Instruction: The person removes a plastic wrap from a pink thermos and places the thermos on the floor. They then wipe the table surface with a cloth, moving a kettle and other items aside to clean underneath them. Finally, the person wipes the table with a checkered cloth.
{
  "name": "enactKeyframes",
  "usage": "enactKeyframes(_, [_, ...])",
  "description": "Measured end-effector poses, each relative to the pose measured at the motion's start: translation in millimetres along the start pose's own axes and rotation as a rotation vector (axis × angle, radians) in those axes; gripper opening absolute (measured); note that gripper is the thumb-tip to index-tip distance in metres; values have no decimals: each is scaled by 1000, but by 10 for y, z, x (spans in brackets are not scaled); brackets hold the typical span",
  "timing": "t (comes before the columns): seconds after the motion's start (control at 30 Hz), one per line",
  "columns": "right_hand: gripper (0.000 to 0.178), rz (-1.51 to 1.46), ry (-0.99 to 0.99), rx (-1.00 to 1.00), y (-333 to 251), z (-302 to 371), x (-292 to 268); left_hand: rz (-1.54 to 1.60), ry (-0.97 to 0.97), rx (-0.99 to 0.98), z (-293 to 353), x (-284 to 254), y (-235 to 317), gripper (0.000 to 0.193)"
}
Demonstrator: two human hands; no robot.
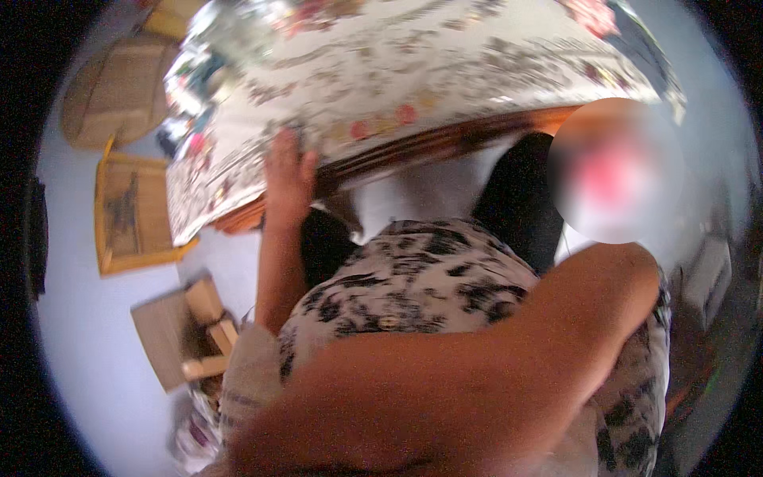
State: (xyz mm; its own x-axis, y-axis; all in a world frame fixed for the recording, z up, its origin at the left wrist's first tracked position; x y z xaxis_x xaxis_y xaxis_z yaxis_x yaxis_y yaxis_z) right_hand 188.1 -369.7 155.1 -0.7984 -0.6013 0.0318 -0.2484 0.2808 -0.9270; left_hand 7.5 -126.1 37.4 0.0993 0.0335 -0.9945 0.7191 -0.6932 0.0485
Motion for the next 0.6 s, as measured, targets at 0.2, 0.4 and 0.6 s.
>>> enactKeyframes(0.2, [59,-202,153,-84,-230,-312,128,79,-56,-62,-355,138,-397,60])
enactKeyframes(0.4, [62,-642,-98,-472,-372,-923,224,-148,-86,-259,-567,515,-1817,50])
enactKeyframes(0.6, [61,-631,-337,-686,-197,-1310,234,19,-114,-212,-1387,704,-2745,63])
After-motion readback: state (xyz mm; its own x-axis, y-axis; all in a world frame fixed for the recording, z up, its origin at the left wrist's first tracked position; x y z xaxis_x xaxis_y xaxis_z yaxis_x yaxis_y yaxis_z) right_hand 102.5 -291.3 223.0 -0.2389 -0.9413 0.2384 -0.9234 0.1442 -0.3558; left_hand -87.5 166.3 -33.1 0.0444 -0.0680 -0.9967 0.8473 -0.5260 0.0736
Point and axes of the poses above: each hand's wrist, its own z-axis away from the middle knuckle, its own x-axis out of the palm, y = z × x, the point moved 3 cm from there along -z, towards the middle knuckle, and after that the axes turned 10 degrees about -y, right-handed, at the moved point
